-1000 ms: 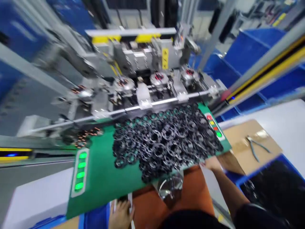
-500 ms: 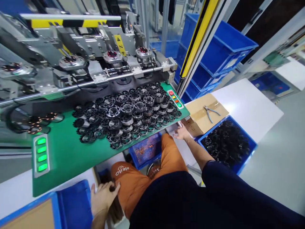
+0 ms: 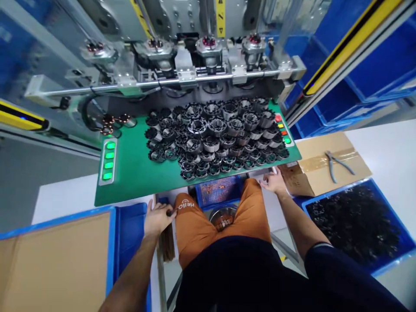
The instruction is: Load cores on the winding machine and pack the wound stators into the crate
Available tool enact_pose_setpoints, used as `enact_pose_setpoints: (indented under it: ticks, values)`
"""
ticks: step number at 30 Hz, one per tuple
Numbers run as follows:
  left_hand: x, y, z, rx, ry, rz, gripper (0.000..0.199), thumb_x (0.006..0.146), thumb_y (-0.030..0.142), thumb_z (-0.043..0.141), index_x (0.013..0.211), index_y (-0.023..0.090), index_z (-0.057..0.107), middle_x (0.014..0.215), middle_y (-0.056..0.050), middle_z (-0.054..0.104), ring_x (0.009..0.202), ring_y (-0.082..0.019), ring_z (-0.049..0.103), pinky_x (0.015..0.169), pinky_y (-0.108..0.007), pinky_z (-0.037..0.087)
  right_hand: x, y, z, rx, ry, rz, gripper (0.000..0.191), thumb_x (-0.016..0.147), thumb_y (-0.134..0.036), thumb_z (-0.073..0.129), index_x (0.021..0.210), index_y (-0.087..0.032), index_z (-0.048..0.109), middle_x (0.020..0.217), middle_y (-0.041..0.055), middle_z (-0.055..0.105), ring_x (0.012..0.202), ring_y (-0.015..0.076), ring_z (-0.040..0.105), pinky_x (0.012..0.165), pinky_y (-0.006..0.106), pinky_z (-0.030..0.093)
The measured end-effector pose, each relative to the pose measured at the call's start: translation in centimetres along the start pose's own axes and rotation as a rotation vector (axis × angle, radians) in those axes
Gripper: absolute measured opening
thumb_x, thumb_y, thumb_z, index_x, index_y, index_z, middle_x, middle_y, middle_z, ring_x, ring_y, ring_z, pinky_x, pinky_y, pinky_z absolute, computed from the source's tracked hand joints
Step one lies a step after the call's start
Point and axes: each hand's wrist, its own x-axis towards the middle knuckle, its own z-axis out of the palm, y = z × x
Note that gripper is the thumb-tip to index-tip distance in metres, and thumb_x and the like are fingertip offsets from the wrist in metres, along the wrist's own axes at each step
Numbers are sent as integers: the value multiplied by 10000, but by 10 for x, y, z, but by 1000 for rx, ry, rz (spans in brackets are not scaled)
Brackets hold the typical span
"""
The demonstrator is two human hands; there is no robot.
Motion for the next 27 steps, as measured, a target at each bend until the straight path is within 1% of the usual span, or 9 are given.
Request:
enact_pose_setpoints:
  ticks: [3,6,12,16,20,23,27]
  values:
    - [-2,-4,4,-12,-15,2,388,1090,566,658,841,285,758,984,-100,875,1150,-383,745,1481,-667,257,8,8,14,-9,6,5,454,1169,-635,805,1239,-187,821,1244,84,843,1209,264,812,1174,535,678]
    - [-3,-5,4,-6,-30,2,369,1088,558,682,859,282,770,987,-101,869,1159,-383,743,1462,-665,280,11,14,25,-10,23,8,488,1159,-676,792,1202,-191,811,1199,76,830,1179,263,797,1169,532,657]
    - [-2,-3,-1,-13,-59,-13,406,1095,604,696,865,277,764,1003,-109,875,1158,-398,748,1345,-649,388,13,17,35,-18,4,30,470,1153,-647,817,1238,-185,818,1229,80,836,1179,263,805,1164,536,673]
    - [-2,-3,-3,-32,-73,-31,413,1085,620,717,866,273,766,1018,-125,878,1161,-414,747,1311,-661,398,13,18,38,-38,-16,49,489,1158,-670,799,1234,-188,816,1217,78,834,1166,261,803,1155,527,671]
    - [-1,-3,-3,-52,-69,-40,389,1065,597,725,843,278,747,1012,-124,876,1154,-412,746,1286,-649,414,12,17,39,-46,-17,45,498,1161,-683,787,1233,-191,817,1229,82,837,1180,264,801,1160,525,667]
    - [-1,-2,-5,-64,-50,-33,377,1062,577,725,832,279,739,994,-118,876,1140,-406,754,1318,-651,408,11,15,35,-47,-12,40,485,1160,-667,802,1228,-187,823,1228,81,845,1192,265,812,1180,539,669]
    - [-1,1,-9,-71,-16,-21,341,1037,534,758,809,282,724,969,-108,874,1120,-395,768,1385,-657,379,9,10,26,-46,23,20,454,1161,-634,819,1209,-183,826,1206,75,851,1178,259,823,1184,545,677]
